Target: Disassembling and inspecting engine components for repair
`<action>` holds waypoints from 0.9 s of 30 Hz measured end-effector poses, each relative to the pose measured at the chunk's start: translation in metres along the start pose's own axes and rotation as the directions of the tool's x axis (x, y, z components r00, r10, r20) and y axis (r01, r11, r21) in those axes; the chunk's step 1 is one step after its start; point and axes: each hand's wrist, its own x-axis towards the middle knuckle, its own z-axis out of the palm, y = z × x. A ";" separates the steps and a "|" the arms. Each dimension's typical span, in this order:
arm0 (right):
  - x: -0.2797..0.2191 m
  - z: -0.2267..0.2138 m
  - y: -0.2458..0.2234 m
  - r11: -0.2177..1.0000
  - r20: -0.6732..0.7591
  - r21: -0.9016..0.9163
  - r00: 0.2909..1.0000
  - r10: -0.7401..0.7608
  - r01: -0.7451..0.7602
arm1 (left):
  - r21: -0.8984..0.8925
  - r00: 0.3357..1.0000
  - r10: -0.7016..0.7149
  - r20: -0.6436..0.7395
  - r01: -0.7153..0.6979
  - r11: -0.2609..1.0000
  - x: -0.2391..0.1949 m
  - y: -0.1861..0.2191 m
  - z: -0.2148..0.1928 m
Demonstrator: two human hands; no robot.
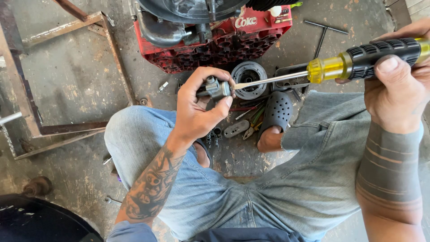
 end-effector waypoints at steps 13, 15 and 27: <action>0.007 0.012 -0.003 0.994 -0.018 0.109 1.000 0.021 -0.019 | 0.021 1.000 0.024 0.001 -0.024 0.999 0.003 -0.001 0.000; 0.010 0.013 -0.002 0.997 0.008 0.074 1.000 0.000 0.000 | -0.023 0.995 0.104 0.001 -0.104 0.994 0.008 -0.010 -0.002; 0.006 0.050 0.080 0.820 0.237 -0.541 0.902 0.361 -0.186 | -0.506 0.917 -0.288 -0.276 0.116 0.855 -0.015 -0.048 -0.046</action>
